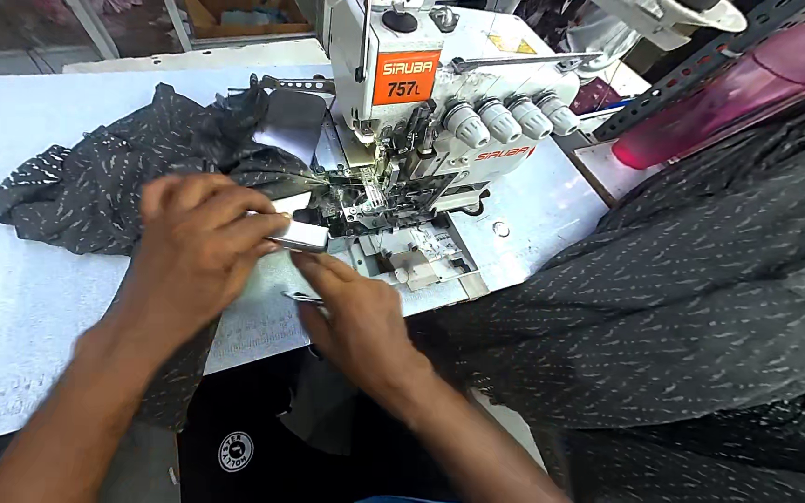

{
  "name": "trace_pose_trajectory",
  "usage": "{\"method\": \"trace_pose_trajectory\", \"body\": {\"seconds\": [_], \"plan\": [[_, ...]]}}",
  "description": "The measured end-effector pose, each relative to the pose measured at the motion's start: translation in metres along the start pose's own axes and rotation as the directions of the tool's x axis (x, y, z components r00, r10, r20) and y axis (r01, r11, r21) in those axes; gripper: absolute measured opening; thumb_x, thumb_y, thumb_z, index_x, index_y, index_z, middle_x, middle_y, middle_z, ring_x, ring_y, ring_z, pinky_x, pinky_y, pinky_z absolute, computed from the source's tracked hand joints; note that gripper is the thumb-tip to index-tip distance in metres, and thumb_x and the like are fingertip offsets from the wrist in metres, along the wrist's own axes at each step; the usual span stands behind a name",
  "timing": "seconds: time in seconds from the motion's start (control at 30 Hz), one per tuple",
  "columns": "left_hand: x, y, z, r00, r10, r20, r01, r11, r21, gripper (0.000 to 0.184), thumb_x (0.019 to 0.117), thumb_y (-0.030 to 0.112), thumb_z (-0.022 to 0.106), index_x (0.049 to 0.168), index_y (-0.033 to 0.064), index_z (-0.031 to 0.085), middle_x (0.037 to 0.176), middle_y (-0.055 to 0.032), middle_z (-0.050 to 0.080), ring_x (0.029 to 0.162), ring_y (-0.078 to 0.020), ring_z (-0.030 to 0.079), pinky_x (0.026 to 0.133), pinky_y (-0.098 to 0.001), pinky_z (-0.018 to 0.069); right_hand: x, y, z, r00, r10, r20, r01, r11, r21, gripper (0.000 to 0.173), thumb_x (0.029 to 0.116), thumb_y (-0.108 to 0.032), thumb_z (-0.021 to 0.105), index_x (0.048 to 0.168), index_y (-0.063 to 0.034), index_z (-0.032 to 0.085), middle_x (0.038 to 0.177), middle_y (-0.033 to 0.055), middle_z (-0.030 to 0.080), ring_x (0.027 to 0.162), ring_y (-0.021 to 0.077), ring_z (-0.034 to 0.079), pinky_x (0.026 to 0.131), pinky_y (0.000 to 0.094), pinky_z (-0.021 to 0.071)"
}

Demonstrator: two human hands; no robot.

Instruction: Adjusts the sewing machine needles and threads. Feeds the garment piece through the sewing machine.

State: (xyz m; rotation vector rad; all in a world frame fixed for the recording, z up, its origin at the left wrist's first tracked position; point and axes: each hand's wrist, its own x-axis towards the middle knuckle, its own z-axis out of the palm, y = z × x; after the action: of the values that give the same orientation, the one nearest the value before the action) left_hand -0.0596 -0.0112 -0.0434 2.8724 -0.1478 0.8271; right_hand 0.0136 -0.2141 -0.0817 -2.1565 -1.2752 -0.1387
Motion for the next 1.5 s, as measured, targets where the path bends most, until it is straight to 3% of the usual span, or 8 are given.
{"method": "trace_pose_trajectory", "body": {"seconds": [0.3, 0.47, 0.53, 0.67, 1.07, 1.23, 1.4, 1.5], "plan": [[-0.002, -0.014, -0.02, 0.987, -0.154, -0.054, 0.152, 0.988, -0.034, 0.033, 0.099, 0.033, 0.055, 0.109, 0.0126, 0.077, 0.118, -0.0106, 0.069, 0.119, -0.0365, 0.058, 0.103, -0.0619, 0.0366, -0.031, 0.008, -0.027, 0.998, 0.059, -0.008, -0.053, 0.941, 0.336, 0.029, 0.1065, -0.027, 0.05, 0.11, -0.0105, 0.073, 0.105, -0.0011, 0.072, 0.087, 0.0065, 0.068, 0.071, 0.029, 0.0603], [0.046, -0.013, 0.011, 0.993, -0.115, 0.009, 0.115, 0.986, -0.118, 0.041, 0.0986, 0.042, 0.061, 0.132, 0.0196, 0.069, 0.123, -0.0136, 0.065, 0.12, -0.0398, 0.055, 0.095, -0.0622, 0.0403, -0.055, 0.041, -0.07, 0.961, 0.231, -0.149, -0.126, 0.853, 0.507, 0.05, 0.1112, -0.048, 0.036, 0.096, -0.0149, 0.07, 0.087, -0.0005, 0.069, 0.072, 0.012, 0.066, 0.064, 0.0314, 0.0591], [0.064, -0.018, 0.019, 0.993, -0.088, 0.08, 0.096, 0.991, -0.093, 0.034, 0.0979, 0.038, 0.065, 0.125, 0.0187, 0.072, 0.12, -0.0148, 0.065, 0.118, -0.0407, 0.056, 0.094, -0.0621, 0.0407, -0.058, 0.043, -0.081, 0.952, 0.197, -0.236, -0.072, 0.889, 0.453, 0.05, 0.111, -0.05, 0.034, 0.095, -0.0169, 0.069, 0.092, -0.0022, 0.07, 0.088, 0.0143, 0.069, 0.079, 0.0349, 0.0605], [0.083, -0.028, 0.024, 0.995, -0.003, 0.101, 0.01, 0.998, -0.06, 0.02, 0.102, 0.027, 0.061, 0.098, 0.0151, 0.076, 0.099, -0.0118, 0.069, 0.106, -0.0367, 0.061, 0.091, -0.0573, 0.0418, -0.058, 0.042, -0.089, 0.898, 0.172, -0.406, -0.046, 0.952, 0.302, 0.048, 0.111, -0.051, 0.032, 0.096, -0.0239, 0.069, 0.086, -0.0129, 0.066, 0.076, 0.0007, 0.062, 0.067, 0.0188, 0.0528], [0.121, -0.046, 0.051, 0.991, 0.071, 0.115, -0.052, 0.986, -0.156, 0.017, 0.1018, 0.023, 0.059, 0.103, 0.0129, 0.073, 0.104, -0.0147, 0.07, 0.109, -0.0383, 0.064, 0.088, -0.0591, 0.0468, -0.046, 0.034, -0.072, 0.899, 0.09, -0.428, 0.012, 0.973, 0.229, 0.044, 0.1106, -0.049, 0.036, 0.1, -0.021, 0.068, 0.091, -0.0081, 0.07, 0.077, 0.0058, 0.071, 0.063, 0.0224, 0.0618], [0.118, -0.047, 0.052, 0.992, 0.075, 0.106, -0.058, 0.987, -0.151, 0.018, 0.1028, 0.024, 0.058, 0.103, 0.0135, 0.074, 0.105, -0.0137, 0.07, 0.11, -0.0382, 0.064, 0.087, -0.0574, 0.0483, -0.036, 0.07, -0.136, 0.768, -0.111, -0.631, 0.005, 0.986, -0.168, 0.034, 0.1136, -0.038, 0.031, 0.105, -0.0234, 0.06, 0.089, -0.011, 0.067, 0.08, 0.0081, 0.069, 0.072, 0.0339, 0.0611], [0.119, -0.045, 0.05, 0.991, 0.098, 0.09, -0.084, 0.985, -0.149, 0.017, 0.1024, 0.021, 0.059, 0.103, 0.0105, 0.073, 0.105, -0.0162, 0.07, 0.108, -0.0399, 0.065, 0.084, -0.0571, 0.0499, 0.018, 0.142, -0.186, 0.774, 0.349, -0.529, -0.437, 0.898, -0.048, 0.034, 0.1122, -0.029, 0.038, 0.124, -0.0026, 0.057, 0.092, -0.0019, 0.06, 0.066, 0.0048, 0.058, 0.06, 0.0303, 0.0547], [0.118, -0.047, 0.053, 0.993, 0.109, 0.042, -0.099, 0.978, -0.186, 0.018, 0.1028, 0.022, 0.058, 0.101, 0.0116, 0.073, 0.102, -0.0144, 0.07, 0.103, -0.0367, 0.067, 0.081, -0.0555, 0.051, 0.046, 0.207, -0.181, 0.708, 0.609, -0.358, -0.585, 0.789, 0.185, 0.026, 0.1079, -0.032, 0.047, 0.121, -0.0144, 0.063, 0.075, -0.0082, 0.056, 0.053, 0.0024, 0.048, 0.049, 0.0245, 0.0468]]}}
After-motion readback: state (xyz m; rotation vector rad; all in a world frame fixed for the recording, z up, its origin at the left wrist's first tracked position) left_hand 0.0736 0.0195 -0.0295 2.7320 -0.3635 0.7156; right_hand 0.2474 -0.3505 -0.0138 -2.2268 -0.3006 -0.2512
